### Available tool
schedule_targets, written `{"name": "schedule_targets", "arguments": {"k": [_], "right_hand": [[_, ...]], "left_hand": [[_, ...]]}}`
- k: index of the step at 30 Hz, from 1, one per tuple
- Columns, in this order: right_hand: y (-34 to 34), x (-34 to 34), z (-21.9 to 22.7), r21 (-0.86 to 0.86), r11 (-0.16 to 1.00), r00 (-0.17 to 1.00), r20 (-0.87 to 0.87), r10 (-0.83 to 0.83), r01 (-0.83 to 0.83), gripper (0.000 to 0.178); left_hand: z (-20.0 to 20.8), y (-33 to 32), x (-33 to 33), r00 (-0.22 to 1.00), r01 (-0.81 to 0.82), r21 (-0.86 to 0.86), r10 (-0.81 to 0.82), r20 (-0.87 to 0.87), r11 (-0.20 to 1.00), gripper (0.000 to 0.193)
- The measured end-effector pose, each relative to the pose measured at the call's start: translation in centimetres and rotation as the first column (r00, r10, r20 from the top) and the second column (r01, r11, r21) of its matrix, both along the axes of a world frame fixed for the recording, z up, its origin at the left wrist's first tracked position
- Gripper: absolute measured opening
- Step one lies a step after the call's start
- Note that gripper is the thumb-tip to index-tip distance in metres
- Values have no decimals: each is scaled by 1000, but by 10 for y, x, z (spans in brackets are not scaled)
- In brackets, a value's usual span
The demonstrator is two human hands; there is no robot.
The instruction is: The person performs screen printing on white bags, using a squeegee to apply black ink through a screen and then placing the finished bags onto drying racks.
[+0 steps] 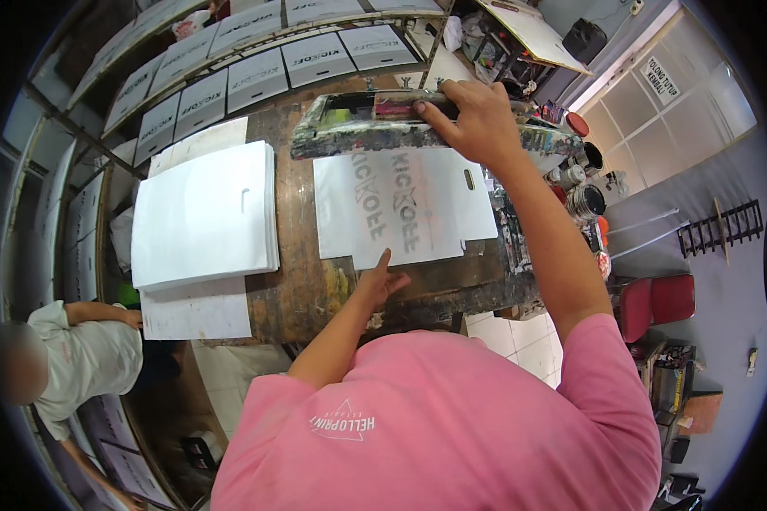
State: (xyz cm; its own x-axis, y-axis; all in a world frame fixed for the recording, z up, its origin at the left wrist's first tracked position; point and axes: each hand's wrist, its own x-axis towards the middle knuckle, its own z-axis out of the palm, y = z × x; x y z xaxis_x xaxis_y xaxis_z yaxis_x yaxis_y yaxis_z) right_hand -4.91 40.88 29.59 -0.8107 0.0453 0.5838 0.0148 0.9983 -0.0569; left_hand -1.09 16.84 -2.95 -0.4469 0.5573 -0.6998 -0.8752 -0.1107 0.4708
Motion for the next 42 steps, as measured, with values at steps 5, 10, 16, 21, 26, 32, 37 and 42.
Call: {"name": "schedule_targets", "arguments": {"k": [5, 10, 16, 21, 26, 32, 37, 42], "right_hand": [[-4, 20, -20, 9, 999, 999, -32, -37, 37, 66], [-30, 66, -77, 39, 999, 944, 330, -2, -12, 70], [-4, 85, -155, -214, 961, 748, 606, 271, -175, 40], [43, 9, -205, -276, 938, 857, 410, 313, -211, 41], [121, -137, -253, -191, 956, 884, 375, 279, -221, 41], [155, -236, -296, -115, 971, 870, 432, 239, -209, 35], [137, -226, -300, -130, 985, 871, 465, 160, -112, 39], [100, -140, -296, -113, 991, 901, 418, 117, -77, 39]], "left_hand": [[151, -39, -26, 864, 316, 331, -125, -488, 889, 83], [182, -63, -25, 927, -47, 480, 217, -306, 876, 101], [86, -75, 8, 985, -111, 174, 131, -110, 978, 113], [40, -71, 18, 983, -184, 17, 184, -7, 983, 102], [31, -71, 23, 974, -222, -114, 225, 11, 968, 89], [34, -72, 26, 971, -232, -169, 239, 20, 958, 89], [35, -70, 30, 971, -239, -200, 239, -26, 950, 93], [42, -63, 28, 972, -230, -113, 222, -77, 967, 98]]}}
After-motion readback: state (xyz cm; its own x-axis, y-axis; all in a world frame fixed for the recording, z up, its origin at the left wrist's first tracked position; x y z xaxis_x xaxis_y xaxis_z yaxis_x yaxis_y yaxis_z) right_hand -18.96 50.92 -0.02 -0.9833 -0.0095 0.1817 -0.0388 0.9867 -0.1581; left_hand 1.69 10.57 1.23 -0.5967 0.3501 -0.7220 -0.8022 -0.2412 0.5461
